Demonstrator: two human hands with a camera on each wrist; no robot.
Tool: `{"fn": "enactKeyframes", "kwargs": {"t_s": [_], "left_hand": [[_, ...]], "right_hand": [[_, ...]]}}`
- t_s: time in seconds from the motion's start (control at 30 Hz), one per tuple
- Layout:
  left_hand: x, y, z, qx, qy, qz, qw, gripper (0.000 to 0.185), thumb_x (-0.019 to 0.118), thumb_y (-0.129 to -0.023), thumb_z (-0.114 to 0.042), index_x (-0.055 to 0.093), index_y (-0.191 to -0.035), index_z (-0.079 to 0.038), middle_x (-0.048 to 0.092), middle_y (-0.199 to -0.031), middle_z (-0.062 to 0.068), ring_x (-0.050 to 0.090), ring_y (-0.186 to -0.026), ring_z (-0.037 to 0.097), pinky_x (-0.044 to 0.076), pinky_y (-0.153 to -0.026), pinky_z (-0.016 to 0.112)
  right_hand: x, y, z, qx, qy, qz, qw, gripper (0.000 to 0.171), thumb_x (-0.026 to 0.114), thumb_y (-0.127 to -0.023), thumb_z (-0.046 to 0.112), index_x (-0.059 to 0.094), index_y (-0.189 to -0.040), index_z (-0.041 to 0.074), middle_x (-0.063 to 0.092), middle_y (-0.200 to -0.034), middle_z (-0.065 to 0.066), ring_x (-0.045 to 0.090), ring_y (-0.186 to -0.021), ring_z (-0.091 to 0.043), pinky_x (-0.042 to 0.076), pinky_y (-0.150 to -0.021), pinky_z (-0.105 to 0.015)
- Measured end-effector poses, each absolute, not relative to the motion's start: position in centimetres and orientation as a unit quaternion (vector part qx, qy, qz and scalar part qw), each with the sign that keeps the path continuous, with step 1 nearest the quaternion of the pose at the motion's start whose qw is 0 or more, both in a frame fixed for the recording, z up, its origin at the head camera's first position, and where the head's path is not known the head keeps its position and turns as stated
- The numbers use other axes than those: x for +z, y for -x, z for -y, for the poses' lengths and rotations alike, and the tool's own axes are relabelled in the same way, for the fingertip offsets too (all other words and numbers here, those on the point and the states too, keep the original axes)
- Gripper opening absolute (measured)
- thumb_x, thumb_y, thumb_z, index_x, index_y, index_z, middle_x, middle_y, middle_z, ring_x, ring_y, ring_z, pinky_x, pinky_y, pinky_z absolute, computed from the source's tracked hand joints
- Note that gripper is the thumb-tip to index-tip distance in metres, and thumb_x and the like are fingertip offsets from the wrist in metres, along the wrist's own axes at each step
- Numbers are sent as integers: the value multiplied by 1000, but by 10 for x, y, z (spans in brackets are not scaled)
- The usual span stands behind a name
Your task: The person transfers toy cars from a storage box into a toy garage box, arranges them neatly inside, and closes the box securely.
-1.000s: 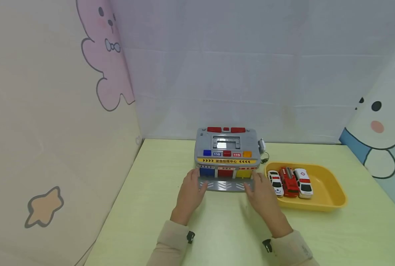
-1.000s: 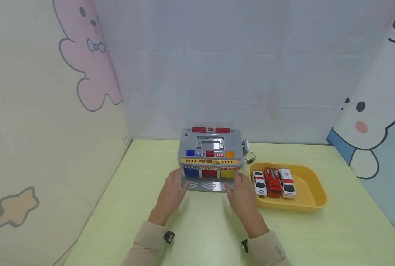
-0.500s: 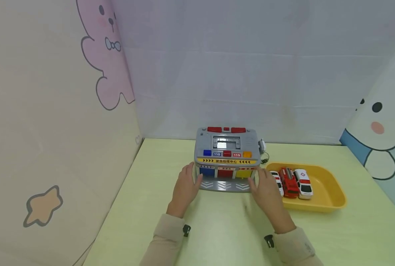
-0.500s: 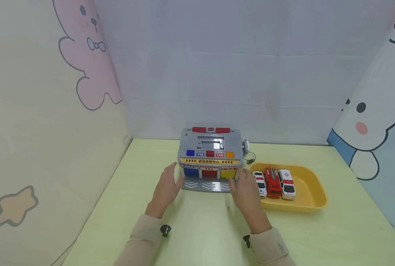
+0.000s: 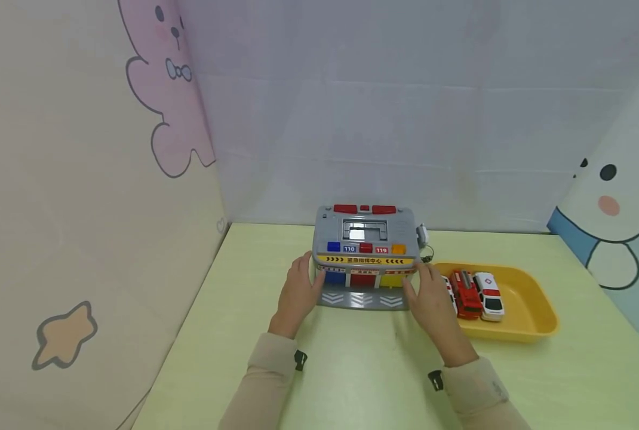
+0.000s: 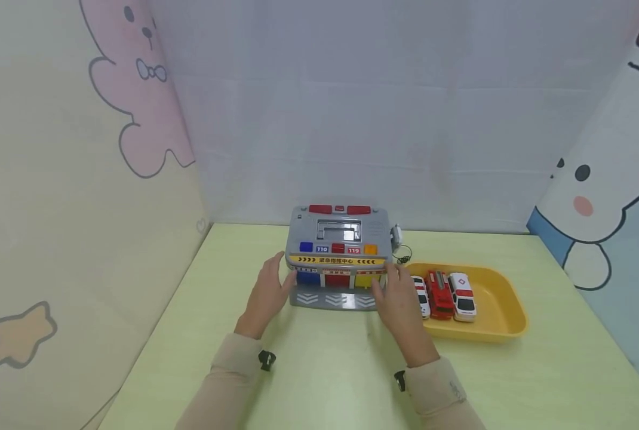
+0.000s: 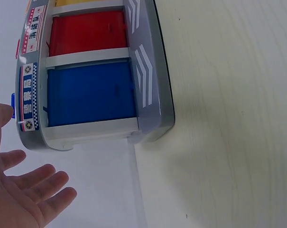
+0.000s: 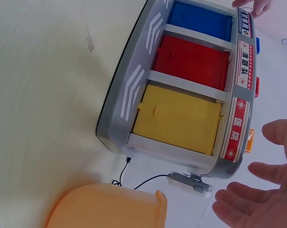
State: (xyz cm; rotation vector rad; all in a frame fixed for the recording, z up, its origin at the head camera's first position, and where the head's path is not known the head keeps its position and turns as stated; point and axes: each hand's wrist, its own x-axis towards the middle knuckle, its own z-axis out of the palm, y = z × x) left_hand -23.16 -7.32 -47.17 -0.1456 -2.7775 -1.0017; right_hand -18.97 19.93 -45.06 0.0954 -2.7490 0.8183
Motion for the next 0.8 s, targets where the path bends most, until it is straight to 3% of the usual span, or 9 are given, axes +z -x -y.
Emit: {"fn": "enactKeyframes", "kwargs": {"t_s": [0.8], "left_hand": [[-471,257,72,-430,35,901,43,55,49,-102,-37,36,-150,-16,38,-147,16,37,-135,33,33,-107,50]], "right_hand": [[-441,212,-199,331,-5,935,124,51,53,-101,21,38,-139,-8,33,-140,-32,37,-127,-47,31,-104,-59]]}}
